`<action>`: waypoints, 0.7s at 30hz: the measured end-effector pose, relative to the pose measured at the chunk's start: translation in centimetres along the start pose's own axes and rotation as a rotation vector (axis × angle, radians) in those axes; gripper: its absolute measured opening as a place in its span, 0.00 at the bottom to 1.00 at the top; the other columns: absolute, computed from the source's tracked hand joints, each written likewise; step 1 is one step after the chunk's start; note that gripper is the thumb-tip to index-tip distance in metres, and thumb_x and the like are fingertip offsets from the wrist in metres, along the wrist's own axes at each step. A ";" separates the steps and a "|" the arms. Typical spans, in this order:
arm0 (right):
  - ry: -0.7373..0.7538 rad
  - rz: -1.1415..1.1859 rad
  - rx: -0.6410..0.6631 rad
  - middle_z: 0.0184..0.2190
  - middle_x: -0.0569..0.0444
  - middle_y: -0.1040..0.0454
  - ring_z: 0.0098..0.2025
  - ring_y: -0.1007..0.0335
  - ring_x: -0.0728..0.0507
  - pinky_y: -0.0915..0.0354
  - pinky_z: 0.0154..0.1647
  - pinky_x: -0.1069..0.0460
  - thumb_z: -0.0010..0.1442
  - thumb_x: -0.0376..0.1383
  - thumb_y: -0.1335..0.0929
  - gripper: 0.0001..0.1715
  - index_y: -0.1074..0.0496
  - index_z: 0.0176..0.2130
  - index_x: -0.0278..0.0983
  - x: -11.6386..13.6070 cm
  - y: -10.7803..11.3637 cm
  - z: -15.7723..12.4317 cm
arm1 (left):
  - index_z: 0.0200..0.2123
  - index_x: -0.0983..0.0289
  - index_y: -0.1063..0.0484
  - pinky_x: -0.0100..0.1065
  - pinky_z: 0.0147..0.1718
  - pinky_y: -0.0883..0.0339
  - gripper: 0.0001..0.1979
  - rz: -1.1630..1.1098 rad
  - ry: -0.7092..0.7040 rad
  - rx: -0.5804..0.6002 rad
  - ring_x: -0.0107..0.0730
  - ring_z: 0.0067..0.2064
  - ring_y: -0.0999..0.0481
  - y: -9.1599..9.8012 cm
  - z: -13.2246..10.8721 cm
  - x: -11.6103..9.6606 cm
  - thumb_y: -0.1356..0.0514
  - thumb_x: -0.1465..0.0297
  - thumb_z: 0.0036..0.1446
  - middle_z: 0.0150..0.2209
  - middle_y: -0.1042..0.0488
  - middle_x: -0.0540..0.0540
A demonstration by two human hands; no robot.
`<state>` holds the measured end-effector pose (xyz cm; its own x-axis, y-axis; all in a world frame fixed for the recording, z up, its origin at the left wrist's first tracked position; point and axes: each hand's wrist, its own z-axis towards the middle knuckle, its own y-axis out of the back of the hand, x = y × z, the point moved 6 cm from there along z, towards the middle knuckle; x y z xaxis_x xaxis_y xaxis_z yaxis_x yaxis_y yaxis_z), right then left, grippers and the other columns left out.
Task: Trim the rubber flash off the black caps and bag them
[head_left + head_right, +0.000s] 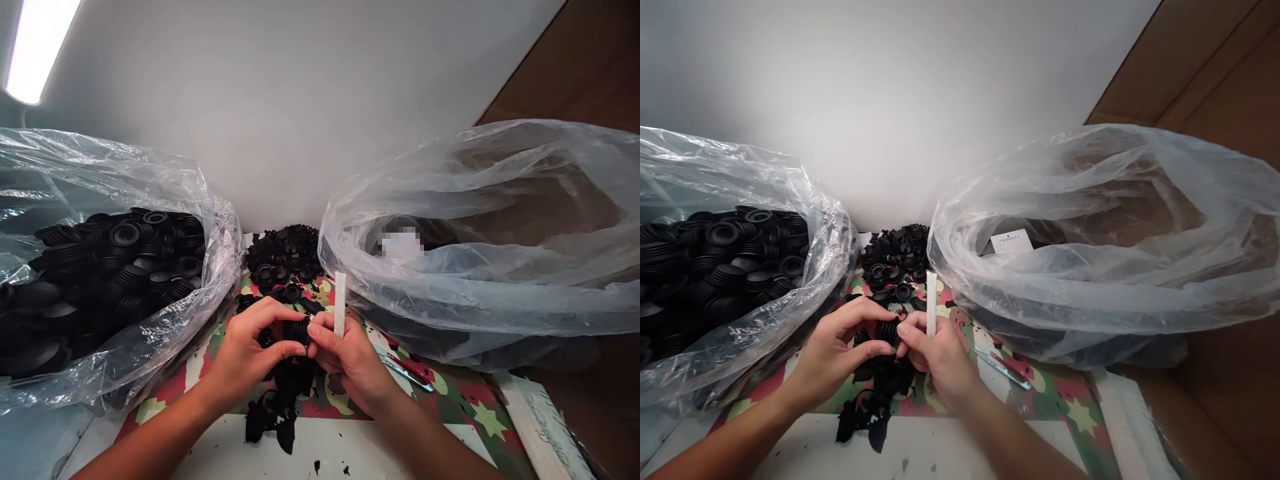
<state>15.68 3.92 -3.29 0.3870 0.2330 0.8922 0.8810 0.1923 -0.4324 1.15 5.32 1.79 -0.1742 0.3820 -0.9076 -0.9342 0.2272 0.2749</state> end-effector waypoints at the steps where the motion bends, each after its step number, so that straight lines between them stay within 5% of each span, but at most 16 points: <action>1: 0.007 0.014 -0.009 0.16 0.63 0.37 0.16 0.60 0.57 0.64 0.18 0.56 0.49 0.51 0.23 0.26 0.33 0.23 0.35 0.1 0.0 -0.1 | 0.39 0.59 0.16 0.33 0.36 0.30 0.11 -0.015 0.033 -0.010 0.35 0.36 0.23 0.0 -0.1 0.1 0.27 0.68 0.50 0.34 0.20 0.53; 7: 0.012 0.078 -0.021 0.15 0.64 0.36 0.16 0.62 0.57 0.65 0.17 0.56 0.49 0.49 0.22 0.25 0.34 0.23 0.36 0.4 -0.5 -0.4 | 0.37 0.61 0.16 0.33 0.33 0.26 0.11 -0.226 0.222 -0.092 0.37 0.34 0.20 -0.1 -0.4 1.1 0.27 0.68 0.47 0.33 0.18 0.53; 13: -0.005 -0.028 0.020 0.17 0.62 0.35 0.16 0.60 0.56 0.61 0.17 0.56 0.49 0.54 0.23 0.27 0.32 0.24 0.37 -0.2 -0.5 -0.3 | 0.31 0.60 0.16 0.32 0.32 0.27 0.03 -0.169 0.124 -0.117 0.36 0.33 0.21 0.5 -0.2 0.1 0.30 0.69 0.51 0.29 0.18 0.53; 18: 0.435 -0.444 -0.312 0.35 0.50 0.25 0.29 0.35 0.48 0.38 0.29 0.52 0.65 0.57 0.34 0.31 0.20 0.28 0.37 3.2 2.1 -1.3 | 0.28 0.61 0.16 0.33 0.33 0.30 0.02 -0.017 0.054 -0.133 0.35 0.31 0.22 1.2 0.1 -0.3 0.31 0.72 0.51 0.27 0.19 0.53; 21: 0.652 -0.497 -0.334 0.39 0.48 0.23 0.41 0.27 0.41 0.32 0.43 0.47 0.71 0.58 0.43 0.37 0.17 0.33 0.40 5.0 2.0 -2.6 | 0.28 0.61 0.17 0.33 0.32 0.31 0.03 0.068 0.028 -0.088 0.34 0.31 0.23 0.8 0.0 -0.4 0.32 0.74 0.51 0.27 0.20 0.52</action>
<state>20.11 2.96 0.60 -0.0734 -0.4131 0.9077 0.9826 -0.1859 -0.0052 0.46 5.40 2.39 -0.2454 0.3685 -0.8967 -0.9434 0.1220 0.3083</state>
